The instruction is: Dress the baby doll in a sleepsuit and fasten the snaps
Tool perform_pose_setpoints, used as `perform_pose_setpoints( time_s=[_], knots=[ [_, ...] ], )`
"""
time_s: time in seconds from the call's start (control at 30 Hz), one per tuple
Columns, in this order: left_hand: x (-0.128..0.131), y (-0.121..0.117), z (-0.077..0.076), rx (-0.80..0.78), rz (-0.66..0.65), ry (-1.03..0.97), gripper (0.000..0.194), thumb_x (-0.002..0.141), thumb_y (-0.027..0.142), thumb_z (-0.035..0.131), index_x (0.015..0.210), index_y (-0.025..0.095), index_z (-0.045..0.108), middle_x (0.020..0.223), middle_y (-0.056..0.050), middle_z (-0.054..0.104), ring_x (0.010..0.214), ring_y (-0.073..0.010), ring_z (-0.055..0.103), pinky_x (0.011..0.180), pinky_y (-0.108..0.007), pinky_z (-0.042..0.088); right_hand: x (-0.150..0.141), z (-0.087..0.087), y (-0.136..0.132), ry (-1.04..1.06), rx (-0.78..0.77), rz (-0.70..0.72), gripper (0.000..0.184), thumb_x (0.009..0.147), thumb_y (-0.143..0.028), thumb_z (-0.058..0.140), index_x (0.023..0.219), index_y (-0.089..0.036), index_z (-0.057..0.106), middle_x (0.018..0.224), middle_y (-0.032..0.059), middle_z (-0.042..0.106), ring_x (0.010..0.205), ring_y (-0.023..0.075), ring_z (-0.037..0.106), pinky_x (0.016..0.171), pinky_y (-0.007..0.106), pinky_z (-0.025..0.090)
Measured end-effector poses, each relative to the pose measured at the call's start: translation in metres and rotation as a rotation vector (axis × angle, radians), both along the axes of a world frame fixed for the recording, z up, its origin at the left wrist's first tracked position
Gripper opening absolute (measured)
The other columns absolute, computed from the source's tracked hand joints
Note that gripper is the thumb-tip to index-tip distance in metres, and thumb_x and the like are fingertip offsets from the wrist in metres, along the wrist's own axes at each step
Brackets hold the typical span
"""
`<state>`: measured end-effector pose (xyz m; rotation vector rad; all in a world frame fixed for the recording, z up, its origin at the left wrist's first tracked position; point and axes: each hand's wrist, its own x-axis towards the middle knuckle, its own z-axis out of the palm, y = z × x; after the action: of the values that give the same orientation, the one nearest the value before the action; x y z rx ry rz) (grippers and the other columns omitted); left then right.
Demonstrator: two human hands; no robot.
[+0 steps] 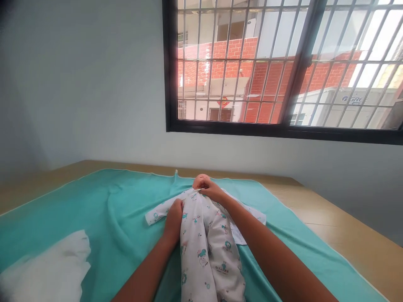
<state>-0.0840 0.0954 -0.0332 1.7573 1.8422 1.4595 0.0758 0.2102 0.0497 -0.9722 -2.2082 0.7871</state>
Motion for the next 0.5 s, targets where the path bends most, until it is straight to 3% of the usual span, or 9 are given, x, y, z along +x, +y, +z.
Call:
perform_pose_setpoints(
  time_s=[0.1,0.17,0.23,0.3,0.4,0.5],
  knots=[
    [0.001,0.0,-0.003,0.014,0.062,0.137,0.013,0.086,0.014,0.037,0.077,0.023,0.04,0.08,-0.005,0.054,0.072,-0.0193,0.047,0.063,-0.03,0.032,0.014,-0.014,-0.009,0.282,-0.147,-0.004,0.025,0.067,-0.034,0.066,0.085,-0.018,0.059,0.085,0.0024,0.063,0.082,0.0178,0.058,0.075,0.03,0.045],
    [0.001,-0.001,-0.003,0.018,0.078,0.217,0.013,0.085,0.011,0.037,0.08,0.022,0.043,0.086,-0.006,0.054,0.077,-0.0206,0.048,0.067,-0.031,0.034,0.026,-0.025,-0.017,0.378,-0.129,-0.158,0.027,0.069,-0.039,0.066,0.085,-0.019,0.059,0.084,0.0032,0.064,0.081,0.0188,0.059,0.075,0.032,0.046],
    [0.001,-0.003,-0.002,0.025,0.076,0.261,0.012,0.083,0.011,0.039,0.082,0.022,0.045,0.092,-0.007,0.054,0.081,-0.0207,0.049,0.07,-0.031,0.037,0.04,-0.037,-0.025,0.397,-0.016,-0.343,0.023,0.072,-0.04,0.062,0.082,-0.02,0.058,0.081,0.0034,0.063,0.078,0.0196,0.059,0.074,0.034,0.046],
    [0.001,-0.006,0.001,0.055,0.065,0.242,0.012,0.083,0.012,0.04,0.082,0.022,0.046,0.095,-0.007,0.053,0.082,-0.0202,0.05,0.071,-0.031,0.038,0.057,-0.05,-0.034,0.34,0.164,-0.467,0.019,0.075,-0.039,0.057,0.08,-0.021,0.056,0.081,0.0041,0.063,0.079,0.0205,0.058,0.075,0.035,0.046],
    [-0.001,-0.009,0.007,0.13,0.062,0.098,0.015,0.087,0.016,0.037,0.08,0.022,0.048,0.092,-0.005,0.054,0.084,-0.0196,0.052,0.073,-0.031,0.041,0.09,-0.068,-0.047,0.151,0.41,-0.539,0.018,0.081,-0.038,0.051,0.086,-0.021,0.057,0.093,0.0072,0.062,0.09,0.0233,0.055,0.083,0.038,0.043],
    [-0.002,-0.011,0.01,0.21,0.046,-0.012,0.017,0.089,0.018,0.036,0.081,0.022,0.051,0.089,-0.005,0.056,0.085,-0.0198,0.054,0.077,-0.033,0.044,0.134,-0.08,-0.058,-0.015,0.447,-0.681,0.026,0.084,-0.042,0.051,0.093,-0.02,0.058,0.099,0.0101,0.061,0.095,0.0261,0.054,0.085,0.039,0.04]
  ],
)
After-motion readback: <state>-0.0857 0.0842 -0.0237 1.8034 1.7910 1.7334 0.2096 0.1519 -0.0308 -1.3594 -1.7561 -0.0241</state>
